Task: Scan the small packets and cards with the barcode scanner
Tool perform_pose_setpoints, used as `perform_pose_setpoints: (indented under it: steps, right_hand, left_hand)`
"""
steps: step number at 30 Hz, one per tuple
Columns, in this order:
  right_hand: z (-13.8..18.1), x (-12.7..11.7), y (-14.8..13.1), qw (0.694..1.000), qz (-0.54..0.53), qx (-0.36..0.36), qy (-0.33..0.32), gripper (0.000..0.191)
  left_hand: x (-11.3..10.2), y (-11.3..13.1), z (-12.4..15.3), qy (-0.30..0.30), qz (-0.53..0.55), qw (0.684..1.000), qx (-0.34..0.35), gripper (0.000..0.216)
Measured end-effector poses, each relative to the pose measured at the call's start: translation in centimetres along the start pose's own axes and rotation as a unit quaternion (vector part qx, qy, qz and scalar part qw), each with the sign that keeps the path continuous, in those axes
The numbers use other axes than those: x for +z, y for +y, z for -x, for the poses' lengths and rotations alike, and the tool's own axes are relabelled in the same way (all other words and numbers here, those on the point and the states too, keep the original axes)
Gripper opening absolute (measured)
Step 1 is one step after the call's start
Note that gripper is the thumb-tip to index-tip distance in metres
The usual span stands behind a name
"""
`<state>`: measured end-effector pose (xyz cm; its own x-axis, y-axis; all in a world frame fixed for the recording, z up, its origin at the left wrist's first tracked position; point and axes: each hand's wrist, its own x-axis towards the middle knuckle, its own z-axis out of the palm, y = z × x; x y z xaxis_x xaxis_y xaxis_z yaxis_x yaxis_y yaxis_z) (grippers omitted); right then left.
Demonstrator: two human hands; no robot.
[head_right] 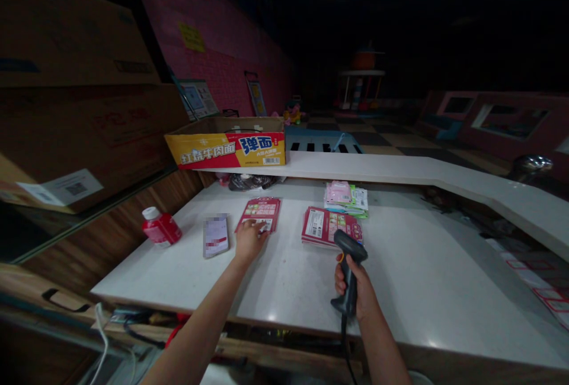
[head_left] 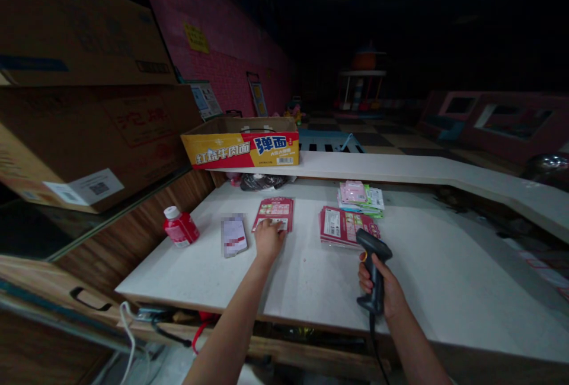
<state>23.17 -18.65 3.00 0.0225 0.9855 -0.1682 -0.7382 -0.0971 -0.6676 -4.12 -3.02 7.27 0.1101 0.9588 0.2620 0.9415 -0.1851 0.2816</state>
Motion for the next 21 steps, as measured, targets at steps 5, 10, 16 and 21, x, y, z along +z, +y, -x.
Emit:
perform_pose_setpoints:
  steps: [5, 10, 16, 21]
  right_hand:
    - [0.1, 0.4, 0.1, 1.0, -0.013, -0.017, 0.013, 0.035]
    - [0.3, 0.5, -0.1, 1.0, -0.027, -0.008, 0.008, 0.033]
    - [0.2, 0.5, -0.1, 0.999, -0.043, -0.015, 0.013, 0.029]
    - [0.1, 0.6, -0.2, 0.998, -0.054, -0.011, 0.009, 0.031]
  left_hand:
    - [1.6, -0.2, -0.9, -0.032, 0.009, 0.998, 0.049, 0.034]
    - [2.6, -0.2, -0.7, 0.018, 0.023, 0.998, 0.049, 0.031]
    - [3.2, -0.7, -0.5, 0.039, 0.038, 0.998, 0.045, 0.03]
    - [3.0, -0.3, -0.4, 0.098, 0.064, 0.99, 0.08, 0.032]
